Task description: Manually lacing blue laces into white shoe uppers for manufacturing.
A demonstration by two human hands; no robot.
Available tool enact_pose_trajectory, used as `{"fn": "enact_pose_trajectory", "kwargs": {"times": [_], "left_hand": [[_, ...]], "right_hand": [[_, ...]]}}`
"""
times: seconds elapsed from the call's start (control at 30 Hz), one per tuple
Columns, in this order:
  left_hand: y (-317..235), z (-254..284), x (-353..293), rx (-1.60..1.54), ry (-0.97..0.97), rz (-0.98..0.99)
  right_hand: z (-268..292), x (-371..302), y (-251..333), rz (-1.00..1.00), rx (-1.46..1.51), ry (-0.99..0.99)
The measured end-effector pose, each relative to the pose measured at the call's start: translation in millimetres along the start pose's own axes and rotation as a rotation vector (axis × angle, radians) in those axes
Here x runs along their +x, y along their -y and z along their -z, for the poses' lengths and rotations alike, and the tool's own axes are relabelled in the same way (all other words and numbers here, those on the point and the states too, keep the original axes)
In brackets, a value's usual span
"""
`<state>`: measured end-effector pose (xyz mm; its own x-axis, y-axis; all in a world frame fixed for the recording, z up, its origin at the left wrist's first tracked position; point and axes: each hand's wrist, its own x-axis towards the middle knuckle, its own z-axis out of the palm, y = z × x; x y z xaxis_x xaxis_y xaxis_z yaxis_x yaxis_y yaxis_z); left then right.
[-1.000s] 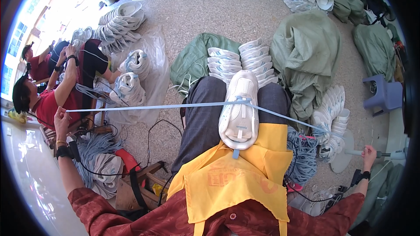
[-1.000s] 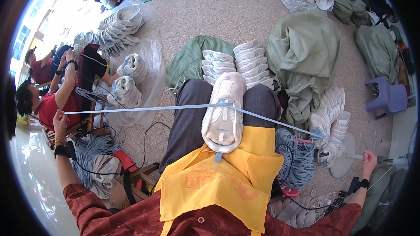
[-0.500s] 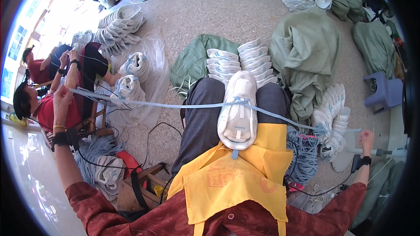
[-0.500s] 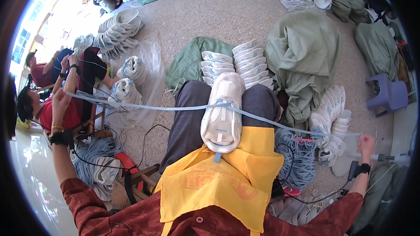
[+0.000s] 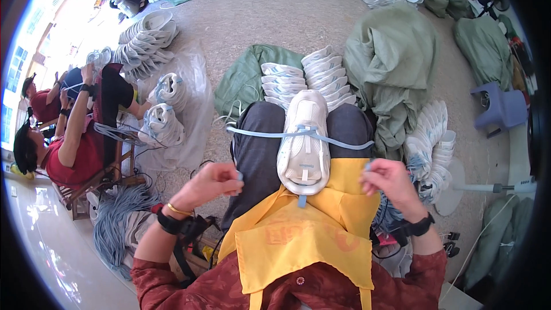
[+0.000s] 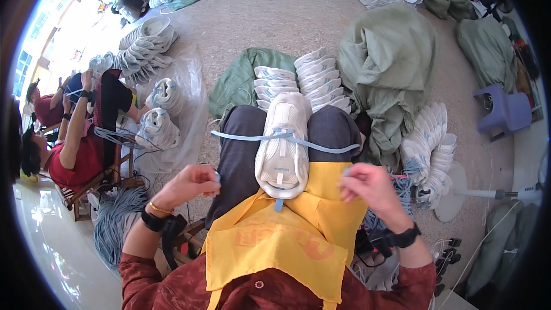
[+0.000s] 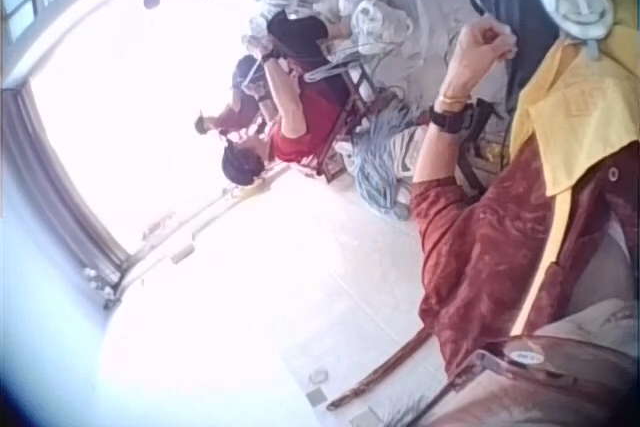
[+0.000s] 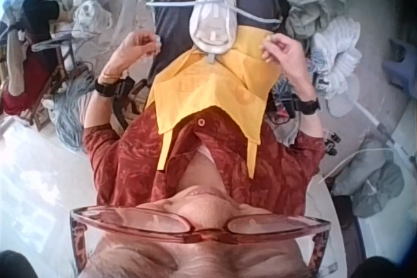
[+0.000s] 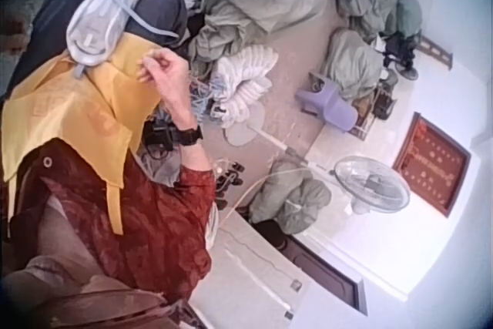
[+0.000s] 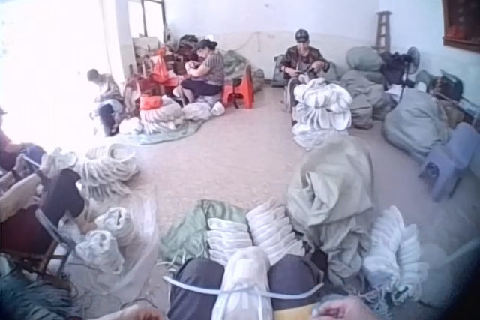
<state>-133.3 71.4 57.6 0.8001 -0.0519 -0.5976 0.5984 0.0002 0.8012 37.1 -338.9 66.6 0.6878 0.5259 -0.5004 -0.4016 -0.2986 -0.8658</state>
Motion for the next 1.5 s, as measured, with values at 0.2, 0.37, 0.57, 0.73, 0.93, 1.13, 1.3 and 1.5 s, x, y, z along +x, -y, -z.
{"fn": "enact_pose_trajectory", "kwargs": {"times": [0.2,0.37,0.57,0.73,0.93,1.13,1.3,1.5], "left_hand": [[-22.3,-52.7,39.8,0.414,-0.277,-0.453],[-29.6,-63.8,69.8,0.423,-0.368,-0.569],[-33.9,-62.6,91.5,0.284,-0.324,-0.546],[-32.3,-64.8,97.6,0.203,-0.303,-0.524],[-23.2,-63.7,110.7,0.123,-0.31,-0.623],[-24.3,-63.9,112.9,0.101,-0.3,-0.606],[-26.6,-60.4,113.1,0.086,-0.282,-0.533],[-26.1,-60.7,122.9,-0.032,-0.29,-0.515]], "right_hand": [[-65.0,45.2,24.7,0.46,-0.636,-0.101],[-68.7,91.2,22.5,0.8,-0.672,-0.245],[-62.8,114.1,19.5,0.671,-0.408,-0.244],[-61.2,112.0,15.7,0.495,-0.175,-0.148],[-61.0,111.9,15.5,0.457,-0.049,-0.114],[-63.7,114.3,10.2,0.487,-0.102,-0.115],[-70.7,112.9,14.0,0.567,-0.319,-0.187],[-76.5,107.2,18.6,0.571,-0.362,-0.299]]}}
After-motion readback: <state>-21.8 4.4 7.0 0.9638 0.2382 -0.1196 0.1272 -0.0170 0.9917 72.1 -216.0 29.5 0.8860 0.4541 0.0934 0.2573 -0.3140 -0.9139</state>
